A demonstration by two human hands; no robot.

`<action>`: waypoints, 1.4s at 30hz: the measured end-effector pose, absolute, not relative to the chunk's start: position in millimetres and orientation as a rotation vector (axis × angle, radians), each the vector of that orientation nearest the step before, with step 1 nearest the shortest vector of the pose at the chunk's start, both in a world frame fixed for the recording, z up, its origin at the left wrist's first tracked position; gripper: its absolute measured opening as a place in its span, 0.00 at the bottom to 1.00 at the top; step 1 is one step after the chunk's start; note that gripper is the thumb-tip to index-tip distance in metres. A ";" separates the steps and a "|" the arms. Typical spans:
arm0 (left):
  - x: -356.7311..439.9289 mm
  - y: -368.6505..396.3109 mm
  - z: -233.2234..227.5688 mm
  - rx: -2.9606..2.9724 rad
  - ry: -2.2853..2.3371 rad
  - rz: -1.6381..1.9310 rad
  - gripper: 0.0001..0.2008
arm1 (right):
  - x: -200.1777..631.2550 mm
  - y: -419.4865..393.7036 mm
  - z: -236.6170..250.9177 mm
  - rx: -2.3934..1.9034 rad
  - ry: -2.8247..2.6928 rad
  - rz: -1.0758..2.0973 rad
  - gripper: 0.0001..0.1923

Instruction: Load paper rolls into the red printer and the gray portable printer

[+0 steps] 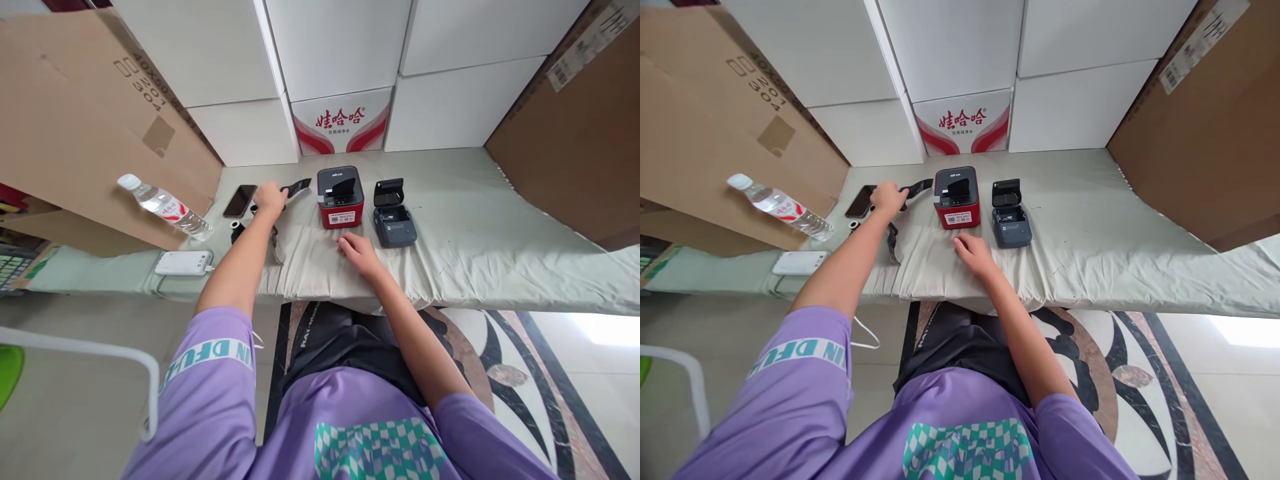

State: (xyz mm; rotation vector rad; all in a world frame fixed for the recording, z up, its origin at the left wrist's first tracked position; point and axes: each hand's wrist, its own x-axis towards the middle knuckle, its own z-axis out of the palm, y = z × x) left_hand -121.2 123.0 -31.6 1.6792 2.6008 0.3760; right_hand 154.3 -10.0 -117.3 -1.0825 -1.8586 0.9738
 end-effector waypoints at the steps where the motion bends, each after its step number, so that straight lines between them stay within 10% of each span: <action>1: -119.3 123.7 -36.5 1.667 2.591 0.317 0.19 | 154.2 -10.2 -117.0 -1.081 -1.862 0.970 0.18; 7: -107.7 118.5 -22.7 1.698 2.575 0.359 0.35 | 153.6 -10.9 -117.2 -1.070 -1.889 0.921 0.18; 13: -68.7 115.4 17.8 1.985 1.938 0.764 0.17 | 152.4 -11.1 -116.4 -1.066 -1.906 0.905 0.17; 18: -51.6 114.2 26.4 1.503 1.667 0.417 0.44 | 153.1 -11.0 -116.9 -1.064 -1.858 0.928 0.18; 24: -63.2 109.1 6.6 1.244 1.599 0.551 0.51 | 152.2 -10.9 -118.5 -1.068 -1.892 0.917 0.17; 31: -70.8 102.5 -9.6 1.276 1.649 0.602 0.45 | 151.8 -11.6 -118.0 -1.064 -1.909 0.909 0.17; 37: -72.4 120.9 -13.1 1.642 1.665 0.926 0.16 | 150.9 -9.5 -119.7 -1.057 -1.897 0.917 0.17; 42: -53.4 157.3 2.7 2.365 1.501 0.307 0.09 | 150.9 -9.8 -119.8 -1.068 -1.894 0.930 0.17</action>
